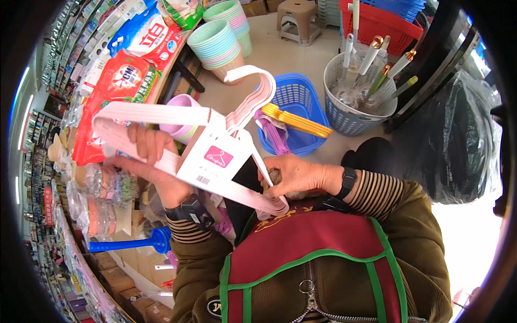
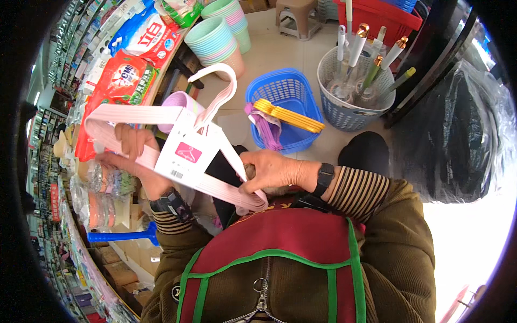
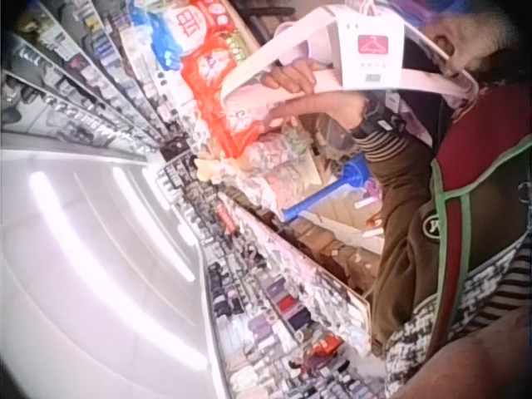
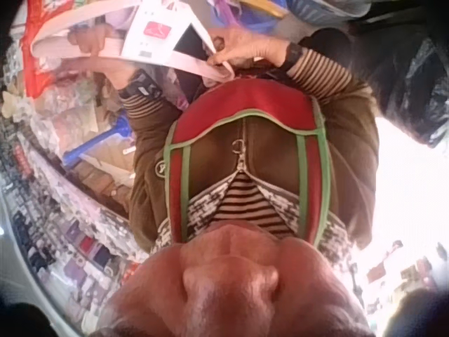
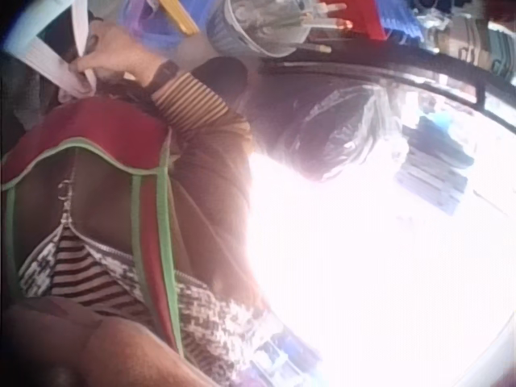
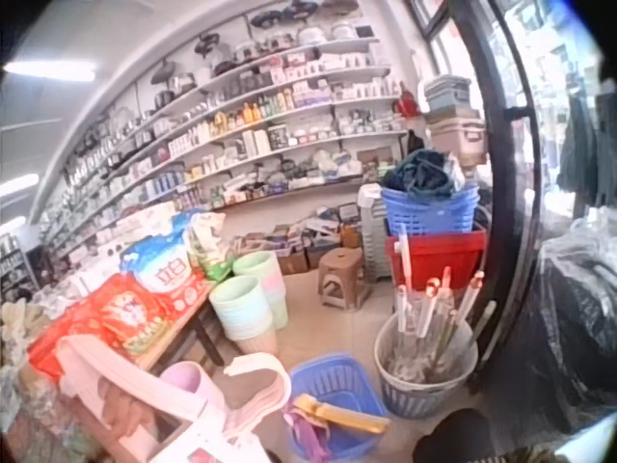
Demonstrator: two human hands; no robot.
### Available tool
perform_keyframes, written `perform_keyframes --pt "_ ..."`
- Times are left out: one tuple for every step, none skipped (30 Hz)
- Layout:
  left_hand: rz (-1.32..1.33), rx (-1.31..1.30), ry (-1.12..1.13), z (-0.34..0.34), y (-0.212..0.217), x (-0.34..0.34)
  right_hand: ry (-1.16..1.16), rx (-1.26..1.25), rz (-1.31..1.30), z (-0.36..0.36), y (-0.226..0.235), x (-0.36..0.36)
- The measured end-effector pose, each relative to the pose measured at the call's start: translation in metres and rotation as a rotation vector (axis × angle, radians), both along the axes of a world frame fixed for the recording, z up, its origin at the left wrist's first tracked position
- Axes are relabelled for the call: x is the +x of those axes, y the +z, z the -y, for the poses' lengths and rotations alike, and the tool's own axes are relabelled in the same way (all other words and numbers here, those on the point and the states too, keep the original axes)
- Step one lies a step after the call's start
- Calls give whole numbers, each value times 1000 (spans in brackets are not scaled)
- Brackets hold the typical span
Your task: The person removes plastic hangers from their packaging using a small yellow tool, then wipes each hanger with a cloth and places them into a blue basket. The process is repeated for multiple hangers of different colors.
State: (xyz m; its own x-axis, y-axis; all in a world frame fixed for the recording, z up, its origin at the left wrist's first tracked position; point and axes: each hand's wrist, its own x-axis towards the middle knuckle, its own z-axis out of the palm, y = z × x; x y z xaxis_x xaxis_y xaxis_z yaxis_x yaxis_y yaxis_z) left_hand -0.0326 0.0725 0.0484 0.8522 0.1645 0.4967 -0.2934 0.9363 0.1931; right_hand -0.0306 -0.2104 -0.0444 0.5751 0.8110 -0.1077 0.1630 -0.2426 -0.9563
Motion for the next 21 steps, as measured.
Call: perform_keyframes --pt "21 92 -81 -2 -3 9 -65 -45 22 6 -1 -1" --pt "-55 155 -50 -2 -9 19 -121 77 31 15 0 2" --pt "-75 228 -107 -1 -15 26 -220 132 -63 20 2 6" --pt "-290 335 34 -1 -22 27 -275 165 -100 31 7 12" --pt "-450 386 217 6 -36 29 -342 150 -154 43 13 18" --pt "-505 433 173 9 -45 33 -375 115 -108 56 19 23" --pt "-452 501 92 12 -54 37 -391 119 -40 67 26 29" --pt "-544 541 62 16 -64 37 -436 8 107 78 31 35" --pt "-561 596 8 19 -73 37 -477 -48 250 86 35 40" --pt "-663 669 3 22 -81 35 -500 -108 318 95 38 45" --pt "-637 733 -40 24 -88 34 -513 -144 393 103 41 51" --pt "-663 794 -76 28 -96 32 -563 -242 468 109 42 57" --pt "-705 858 -113 33 -105 32 -622 -353 536 113 41 64" --pt "-724 944 -155 40 -114 33 -666 -452 590 117 39 72" --pt "-756 1033 -194 50 -124 36 -662 -552 645 119 37 80" --pt "-752 1113 -236 60 -135 41 -673 -666 691 120 33 89" --pt "-730 1215 -289 72 -147 48 -681 -781 735 122 29 97" --pt "-599 1411 -271 89 -161 55 -656 -849 718 124 25 106" --pt "-353 1637 -214 107 -175 66 -628 -899 701 126 20 114" --pt "-338 1759 -272 126 -189 75 -598 -931 700 126 13 122" --pt "-161 2020 -169 146 -202 86 -573 -970 696 128 7 129"
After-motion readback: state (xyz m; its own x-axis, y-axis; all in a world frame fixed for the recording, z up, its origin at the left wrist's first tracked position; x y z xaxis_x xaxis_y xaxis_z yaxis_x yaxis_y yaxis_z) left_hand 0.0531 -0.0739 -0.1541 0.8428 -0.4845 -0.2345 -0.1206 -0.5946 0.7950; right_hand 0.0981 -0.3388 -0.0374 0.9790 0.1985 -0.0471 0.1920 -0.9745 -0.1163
